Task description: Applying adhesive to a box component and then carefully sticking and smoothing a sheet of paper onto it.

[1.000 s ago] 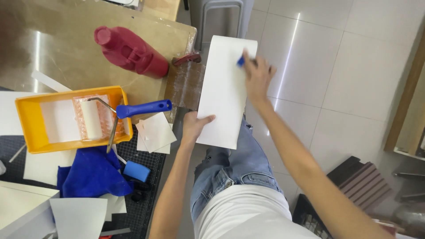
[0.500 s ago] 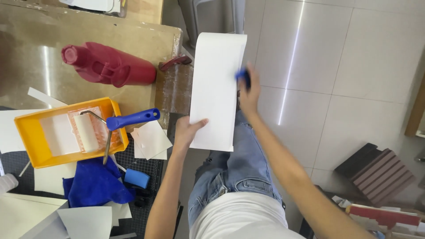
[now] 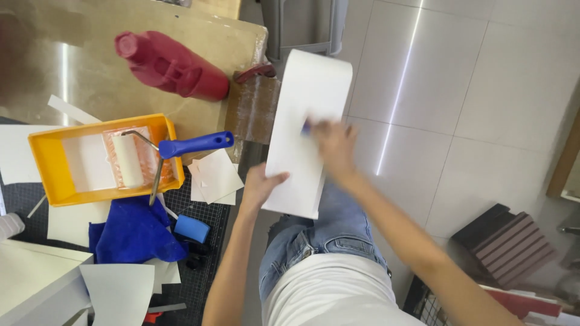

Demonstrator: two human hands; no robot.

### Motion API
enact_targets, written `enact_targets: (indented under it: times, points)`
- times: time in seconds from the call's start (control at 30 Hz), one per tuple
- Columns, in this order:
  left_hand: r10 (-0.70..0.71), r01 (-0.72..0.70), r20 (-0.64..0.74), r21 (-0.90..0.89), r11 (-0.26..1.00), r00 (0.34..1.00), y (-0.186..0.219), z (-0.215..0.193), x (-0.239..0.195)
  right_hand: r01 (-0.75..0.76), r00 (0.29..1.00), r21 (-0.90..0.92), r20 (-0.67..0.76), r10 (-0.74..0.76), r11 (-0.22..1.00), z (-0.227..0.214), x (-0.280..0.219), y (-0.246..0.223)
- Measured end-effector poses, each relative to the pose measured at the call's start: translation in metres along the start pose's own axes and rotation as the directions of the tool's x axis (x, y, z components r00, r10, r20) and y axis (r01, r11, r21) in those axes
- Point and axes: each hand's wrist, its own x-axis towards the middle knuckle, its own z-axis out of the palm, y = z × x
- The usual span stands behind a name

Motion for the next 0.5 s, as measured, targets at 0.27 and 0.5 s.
enact_targets:
  times: [0.27, 0.5]
  points:
    - [-0.080, 0.080, 0.012, 0.003, 0.997, 0.997, -0.032, -0.011, -0.014, 0.122, 0.992, -0.114, -0.017, -0.125, 0.986, 0.063, 0.084, 0.014]
    - [-0.102, 0.102, 0.039, -0.001, 0.995, 0.994, -0.047, -0.009, -0.005, 0.198, 0.941, 0.054, 0.270, -0.206, 0.979, 0.029, -0.005, -0.050]
